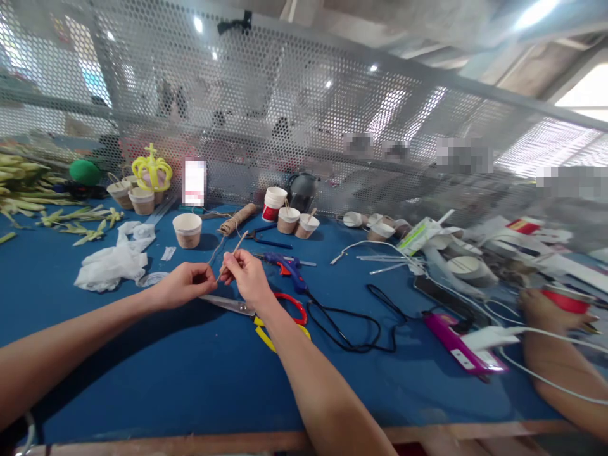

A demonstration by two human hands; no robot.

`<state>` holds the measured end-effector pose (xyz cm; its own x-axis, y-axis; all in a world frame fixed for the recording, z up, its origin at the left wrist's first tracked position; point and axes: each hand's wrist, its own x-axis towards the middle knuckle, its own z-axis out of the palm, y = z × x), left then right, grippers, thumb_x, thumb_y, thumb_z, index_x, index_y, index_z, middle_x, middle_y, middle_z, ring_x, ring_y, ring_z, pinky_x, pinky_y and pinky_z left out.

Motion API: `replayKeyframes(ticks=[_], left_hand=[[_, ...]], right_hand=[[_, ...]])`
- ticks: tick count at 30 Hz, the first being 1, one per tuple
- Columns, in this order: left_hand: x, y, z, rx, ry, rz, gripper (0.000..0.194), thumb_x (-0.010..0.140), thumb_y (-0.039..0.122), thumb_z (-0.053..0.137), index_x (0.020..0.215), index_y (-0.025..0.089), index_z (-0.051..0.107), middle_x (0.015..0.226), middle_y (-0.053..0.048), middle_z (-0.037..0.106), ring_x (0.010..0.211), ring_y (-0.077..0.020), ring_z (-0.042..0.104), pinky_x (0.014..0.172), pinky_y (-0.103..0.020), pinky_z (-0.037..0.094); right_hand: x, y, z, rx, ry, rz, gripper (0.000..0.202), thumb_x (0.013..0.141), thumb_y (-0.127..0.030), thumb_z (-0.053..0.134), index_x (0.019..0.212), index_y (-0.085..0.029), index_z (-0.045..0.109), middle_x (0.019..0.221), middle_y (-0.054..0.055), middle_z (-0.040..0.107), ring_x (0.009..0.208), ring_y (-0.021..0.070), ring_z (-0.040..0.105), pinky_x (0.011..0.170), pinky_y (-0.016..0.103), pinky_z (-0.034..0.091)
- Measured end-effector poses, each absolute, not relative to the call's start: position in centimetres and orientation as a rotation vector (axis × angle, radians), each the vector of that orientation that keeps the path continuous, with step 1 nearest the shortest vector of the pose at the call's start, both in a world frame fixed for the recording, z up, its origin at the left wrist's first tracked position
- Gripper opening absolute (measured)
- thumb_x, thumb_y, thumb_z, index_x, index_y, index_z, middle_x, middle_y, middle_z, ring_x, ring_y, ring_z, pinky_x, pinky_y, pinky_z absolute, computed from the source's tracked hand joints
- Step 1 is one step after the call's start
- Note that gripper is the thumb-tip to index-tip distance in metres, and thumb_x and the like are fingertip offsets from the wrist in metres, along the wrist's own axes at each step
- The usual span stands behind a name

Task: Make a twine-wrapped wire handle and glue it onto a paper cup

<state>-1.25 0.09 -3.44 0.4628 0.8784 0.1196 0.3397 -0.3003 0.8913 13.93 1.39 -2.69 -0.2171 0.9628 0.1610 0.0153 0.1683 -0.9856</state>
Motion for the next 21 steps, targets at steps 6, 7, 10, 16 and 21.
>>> replayKeyframes(ticks=[6,7,10,16,21], left_hand=[[-1.43,0.42,-3.72,1.761,0.983,0.839,0.019,0.07,0.028,0.05,0.057,0.014,0.044,0.051,0.006,0.039,0.048,-0.0056,0.031,0.045,-0.019,0.023],[-1.47,0.48,-3.78,1.765,0.994,0.842,0.019,0.07,0.027,0.05,0.057,0.014,0.044,0.051,0.006,0.039,0.048,-0.0056,0.031,0.045,-0.018,0.023],[-1.56,0.65,-3.98,1.783,1.05,0.846,0.018,0.069,0.028,0.05,0.058,0.014,0.046,0.052,0.005,0.041,0.049,-0.0058,0.031,0.045,-0.019,0.023],[-1.5,0.73,-3.89,1.762,1.073,0.846,0.017,0.068,0.028,0.05,0.06,0.014,0.047,0.052,0.006,0.04,0.048,-0.0056,0.031,0.045,-0.019,0.023],[-1.46,0.56,-3.83,1.786,1.068,0.848,0.017,0.068,0.028,0.05,0.06,0.013,0.047,0.053,0.005,0.04,0.049,-0.0056,0.031,0.046,-0.019,0.024]], right_hand=[[13.85,0.98,-2.05,-1.006,-1.698,1.232,0.024,0.073,-0.039,0.055,0.074,-0.016,0.051,0.062,-0.003,0.054,0.049,0.0076,0.052,0.05,0.023,0.044],[13.88,0.96,-2.06,-1.02,-1.741,1.237,0.022,0.072,-0.037,0.056,0.072,-0.016,0.051,0.062,-0.003,0.053,0.048,0.0073,0.051,0.05,0.023,0.044],[13.98,1.02,-2.31,-1.096,-1.783,1.21,0.018,0.074,-0.032,0.054,0.069,-0.016,0.048,0.057,-0.003,0.052,0.046,0.0071,0.049,0.048,0.022,0.043],[13.93,1.15,-2.72,-1.175,-1.822,1.083,0.017,0.077,-0.031,0.05,0.07,-0.017,0.046,0.056,-0.003,0.049,0.046,0.0078,0.049,0.046,0.021,0.043],[13.81,1.06,-2.75,-1.228,-1.873,0.968,0.019,0.078,-0.033,0.048,0.067,-0.017,0.044,0.054,-0.003,0.049,0.045,0.0089,0.048,0.044,0.022,0.042]])
